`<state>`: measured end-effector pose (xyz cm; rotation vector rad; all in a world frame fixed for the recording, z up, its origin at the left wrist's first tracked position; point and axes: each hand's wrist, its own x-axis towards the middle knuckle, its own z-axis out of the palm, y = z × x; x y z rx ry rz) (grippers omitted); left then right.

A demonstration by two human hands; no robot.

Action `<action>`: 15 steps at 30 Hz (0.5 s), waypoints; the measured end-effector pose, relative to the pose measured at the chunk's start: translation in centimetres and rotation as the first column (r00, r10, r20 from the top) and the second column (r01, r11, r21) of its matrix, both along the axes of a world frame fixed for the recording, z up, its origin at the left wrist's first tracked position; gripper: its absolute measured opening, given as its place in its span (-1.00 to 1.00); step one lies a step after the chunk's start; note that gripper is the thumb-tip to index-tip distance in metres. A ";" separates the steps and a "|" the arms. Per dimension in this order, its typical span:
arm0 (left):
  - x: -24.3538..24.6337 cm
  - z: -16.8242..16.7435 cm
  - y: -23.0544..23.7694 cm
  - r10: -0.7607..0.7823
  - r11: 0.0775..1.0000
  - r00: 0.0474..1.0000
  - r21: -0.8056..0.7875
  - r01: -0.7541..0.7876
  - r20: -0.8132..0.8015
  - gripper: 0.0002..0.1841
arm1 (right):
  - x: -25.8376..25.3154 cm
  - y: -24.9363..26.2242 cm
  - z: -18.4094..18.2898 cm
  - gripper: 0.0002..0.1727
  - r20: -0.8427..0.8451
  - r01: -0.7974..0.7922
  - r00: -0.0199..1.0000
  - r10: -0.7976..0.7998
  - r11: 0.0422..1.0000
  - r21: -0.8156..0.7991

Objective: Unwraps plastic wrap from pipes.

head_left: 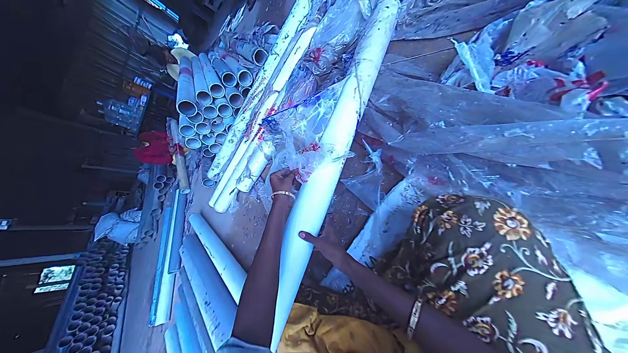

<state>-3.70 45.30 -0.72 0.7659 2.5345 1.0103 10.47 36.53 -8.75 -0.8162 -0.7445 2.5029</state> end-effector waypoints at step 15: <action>4.3 4.3 -0.7 -0.115 0.993 0.632 -0.078 0.086 -0.767 -0.58 | 0.0 0.4 -0.3 0.40 0.058 -0.059 0.997 0.059 0.998 0.002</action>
